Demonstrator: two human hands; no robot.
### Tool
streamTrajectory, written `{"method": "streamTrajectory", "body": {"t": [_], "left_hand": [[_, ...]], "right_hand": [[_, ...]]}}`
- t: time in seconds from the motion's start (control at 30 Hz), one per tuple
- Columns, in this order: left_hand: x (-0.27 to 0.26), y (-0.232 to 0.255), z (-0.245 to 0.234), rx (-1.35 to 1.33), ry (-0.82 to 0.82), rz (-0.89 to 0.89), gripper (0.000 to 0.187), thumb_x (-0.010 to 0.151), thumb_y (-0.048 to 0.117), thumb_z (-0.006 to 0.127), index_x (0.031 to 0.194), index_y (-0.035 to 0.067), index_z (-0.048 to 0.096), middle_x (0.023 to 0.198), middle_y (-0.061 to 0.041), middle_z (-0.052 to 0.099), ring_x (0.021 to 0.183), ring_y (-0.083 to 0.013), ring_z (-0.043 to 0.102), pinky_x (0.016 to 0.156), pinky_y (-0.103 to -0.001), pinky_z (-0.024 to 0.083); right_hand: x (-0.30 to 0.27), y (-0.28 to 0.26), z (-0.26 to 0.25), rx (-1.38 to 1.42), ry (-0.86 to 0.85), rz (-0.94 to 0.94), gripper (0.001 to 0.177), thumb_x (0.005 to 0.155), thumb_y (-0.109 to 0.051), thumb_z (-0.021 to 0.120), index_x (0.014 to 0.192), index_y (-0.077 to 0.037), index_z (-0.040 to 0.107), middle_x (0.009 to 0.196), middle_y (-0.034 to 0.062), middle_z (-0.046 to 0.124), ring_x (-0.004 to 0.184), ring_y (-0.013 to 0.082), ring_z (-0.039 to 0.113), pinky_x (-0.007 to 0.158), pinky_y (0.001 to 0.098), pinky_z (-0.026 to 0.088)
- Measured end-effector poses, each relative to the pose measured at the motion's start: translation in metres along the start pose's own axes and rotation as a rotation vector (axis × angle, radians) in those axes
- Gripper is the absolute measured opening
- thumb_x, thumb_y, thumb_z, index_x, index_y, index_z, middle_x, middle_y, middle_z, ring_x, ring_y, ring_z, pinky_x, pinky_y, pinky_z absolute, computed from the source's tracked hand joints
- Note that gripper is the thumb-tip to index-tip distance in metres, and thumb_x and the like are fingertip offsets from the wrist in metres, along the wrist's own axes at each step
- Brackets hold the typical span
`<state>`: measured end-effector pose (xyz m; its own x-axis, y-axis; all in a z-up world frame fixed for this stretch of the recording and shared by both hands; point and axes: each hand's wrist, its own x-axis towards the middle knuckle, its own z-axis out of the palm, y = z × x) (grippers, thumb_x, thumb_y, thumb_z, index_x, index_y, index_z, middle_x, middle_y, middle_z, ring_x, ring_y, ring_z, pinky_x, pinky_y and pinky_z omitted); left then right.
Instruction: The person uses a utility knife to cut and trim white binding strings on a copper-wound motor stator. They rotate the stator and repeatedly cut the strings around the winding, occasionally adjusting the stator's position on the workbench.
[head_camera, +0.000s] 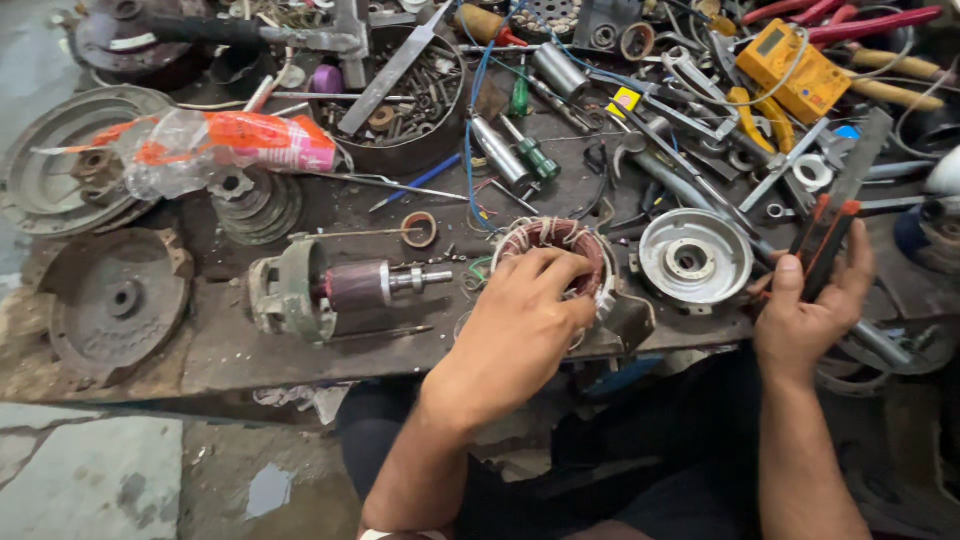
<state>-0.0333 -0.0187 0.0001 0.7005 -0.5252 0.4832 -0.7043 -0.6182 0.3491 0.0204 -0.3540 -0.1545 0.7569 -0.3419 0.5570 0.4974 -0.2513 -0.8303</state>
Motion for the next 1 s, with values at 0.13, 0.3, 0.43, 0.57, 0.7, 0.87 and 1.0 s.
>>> {"method": "streamTrajectory", "body": {"t": [0.13, 0.3, 0.43, 0.57, 0.7, 0.87, 1.0], "left_hand": [[-0.003, 0.001, -0.008, -0.001, -0.024, -0.022, 0.012, 0.089, 0.009, 0.064, 0.1, 0.003, 0.065, 0.114, -0.012, 0.061, 0.108, -0.0317, 0.056, 0.094, -0.044, 0.045], [0.001, 0.01, -0.013, 0.016, -0.025, -0.042, 0.015, 0.081, 0.012, 0.067, 0.092, 0.002, 0.064, 0.104, -0.014, 0.058, 0.101, -0.0331, 0.055, 0.089, -0.044, 0.045], [0.0, 0.009, -0.011, 0.005, 0.001, -0.044, 0.016, 0.082, 0.015, 0.07, 0.091, 0.003, 0.066, 0.102, -0.013, 0.06, 0.1, -0.0323, 0.056, 0.088, -0.045, 0.045], [0.003, 0.009, -0.002, 0.054, 0.056, -0.088, 0.018, 0.087, 0.022, 0.074, 0.087, 0.004, 0.068, 0.099, -0.011, 0.061, 0.097, -0.0304, 0.056, 0.088, -0.045, 0.045], [0.013, 0.019, -0.006, 0.044, 0.175, 0.01, 0.021, 0.082, 0.026, 0.077, 0.082, 0.006, 0.068, 0.099, -0.011, 0.062, 0.101, -0.0305, 0.06, 0.088, -0.045, 0.047], [0.008, 0.055, -0.003, -0.785, 0.155, 0.533, 0.02, 0.091, 0.023, 0.078, 0.09, 0.005, 0.069, 0.103, -0.007, 0.07, 0.095, -0.0293, 0.071, 0.079, -0.039, 0.056], [-0.015, 0.074, 0.023, -0.874, 0.059, 0.452, 0.016, 0.102, 0.017, 0.061, 0.107, 0.004, 0.069, 0.12, -0.006, 0.066, 0.105, -0.0238, 0.067, 0.081, -0.032, 0.051]], "right_hand": [[-0.008, 0.001, 0.006, -0.031, -0.011, 0.006, 0.055, 0.121, -0.003, 0.062, 0.165, -0.002, 0.029, 0.133, 0.0175, 0.058, 0.089, 0.0149, 0.065, 0.067, 0.0265, 0.056], [-0.004, 0.001, 0.003, -0.042, -0.032, -0.026, 0.052, 0.122, -0.004, 0.062, 0.165, -0.002, 0.034, 0.125, 0.0163, 0.062, 0.08, 0.0143, 0.063, 0.065, 0.0266, 0.054], [-0.003, 0.001, 0.003, -0.085, -0.026, 0.0, 0.049, 0.12, -0.005, 0.062, 0.163, -0.003, 0.038, 0.112, 0.0143, 0.069, 0.072, 0.0131, 0.062, 0.064, 0.0257, 0.052], [-0.005, 0.0, 0.001, -0.129, -0.019, -0.004, 0.046, 0.116, -0.005, 0.063, 0.158, -0.001, 0.043, 0.109, 0.0129, 0.07, 0.075, 0.0118, 0.064, 0.066, 0.0251, 0.054], [-0.002, -0.005, 0.004, -0.192, -0.036, 0.018, 0.045, 0.113, -0.005, 0.061, 0.155, -0.001, 0.048, 0.105, 0.0114, 0.07, 0.077, 0.011, 0.065, 0.068, 0.0247, 0.055], [-0.002, -0.003, 0.005, -0.199, -0.061, -0.059, 0.043, 0.117, -0.004, 0.061, 0.157, 0.001, 0.048, 0.116, 0.0123, 0.07, 0.092, 0.0127, 0.069, 0.076, 0.0257, 0.057], [-0.004, 0.007, -0.006, -0.299, -0.068, -0.155, 0.038, 0.119, -0.003, 0.062, 0.154, 0.002, 0.048, 0.114, 0.0151, 0.07, 0.095, 0.0167, 0.069, 0.084, 0.0295, 0.057]]}}
